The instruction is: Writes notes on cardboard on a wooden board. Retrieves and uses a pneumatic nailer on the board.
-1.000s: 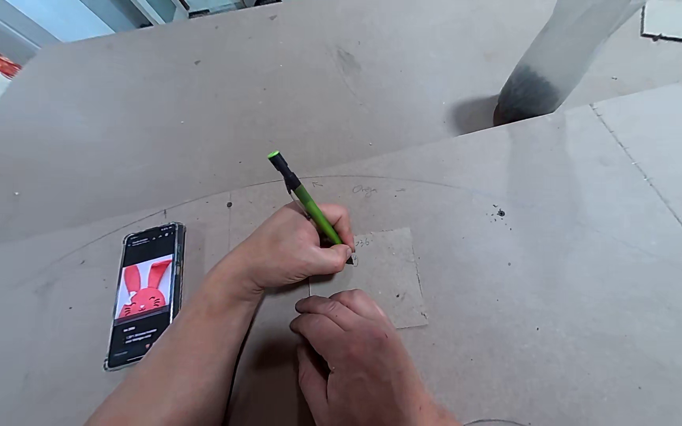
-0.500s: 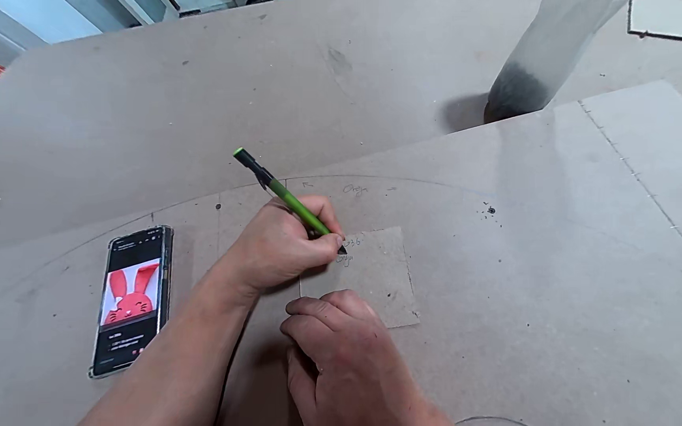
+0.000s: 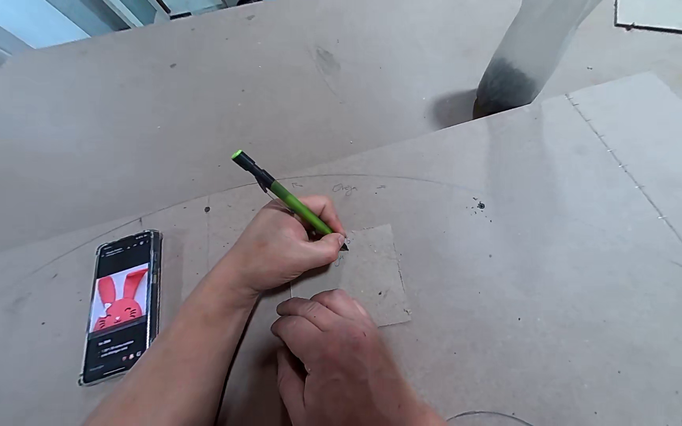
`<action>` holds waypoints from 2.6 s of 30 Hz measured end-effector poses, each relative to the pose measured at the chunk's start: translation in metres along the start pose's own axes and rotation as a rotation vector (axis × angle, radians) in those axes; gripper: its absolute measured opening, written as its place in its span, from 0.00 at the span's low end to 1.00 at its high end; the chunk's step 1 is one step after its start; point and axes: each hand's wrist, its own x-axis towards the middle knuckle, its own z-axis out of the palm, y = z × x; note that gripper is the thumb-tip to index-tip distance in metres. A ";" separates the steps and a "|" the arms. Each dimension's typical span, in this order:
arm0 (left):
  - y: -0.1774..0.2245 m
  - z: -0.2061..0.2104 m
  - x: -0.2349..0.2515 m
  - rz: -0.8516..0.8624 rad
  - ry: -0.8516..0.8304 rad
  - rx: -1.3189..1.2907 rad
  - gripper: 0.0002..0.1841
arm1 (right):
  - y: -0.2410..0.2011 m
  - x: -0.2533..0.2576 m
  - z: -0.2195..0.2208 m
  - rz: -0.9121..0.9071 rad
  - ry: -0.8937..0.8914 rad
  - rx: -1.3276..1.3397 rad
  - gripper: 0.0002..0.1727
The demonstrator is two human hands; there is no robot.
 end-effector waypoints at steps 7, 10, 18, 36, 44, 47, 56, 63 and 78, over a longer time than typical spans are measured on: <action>0.005 -0.002 -0.003 -0.045 -0.043 0.006 0.01 | 0.000 0.000 -0.001 -0.009 -0.009 0.002 0.12; 0.005 0.000 -0.002 -0.053 -0.024 -0.021 0.02 | 0.001 0.001 -0.001 -0.009 -0.011 0.004 0.12; 0.003 0.001 -0.003 -0.022 -0.024 -0.010 0.03 | 0.001 0.001 0.000 -0.006 -0.006 0.004 0.12; 0.004 0.004 -0.004 -0.011 -0.001 -0.023 0.02 | 0.001 0.001 0.000 -0.001 0.001 0.018 0.12; 0.002 -0.001 -0.003 -0.016 -0.019 -0.093 0.01 | 0.002 0.002 0.001 -0.010 -0.003 0.012 0.12; 0.007 0.001 0.004 -0.067 -0.041 -0.116 0.01 | 0.001 0.001 0.000 -0.004 -0.005 0.007 0.12; 0.009 0.012 0.030 0.039 -0.120 -0.023 0.04 | 0.002 0.000 -0.001 -0.020 0.006 0.016 0.12; 0.009 0.011 0.029 0.047 -0.188 -0.027 0.03 | 0.002 0.001 -0.001 -0.019 0.006 0.040 0.12; 0.011 0.015 0.027 0.013 -0.124 0.011 0.04 | 0.001 0.001 -0.003 -0.009 -0.031 0.044 0.12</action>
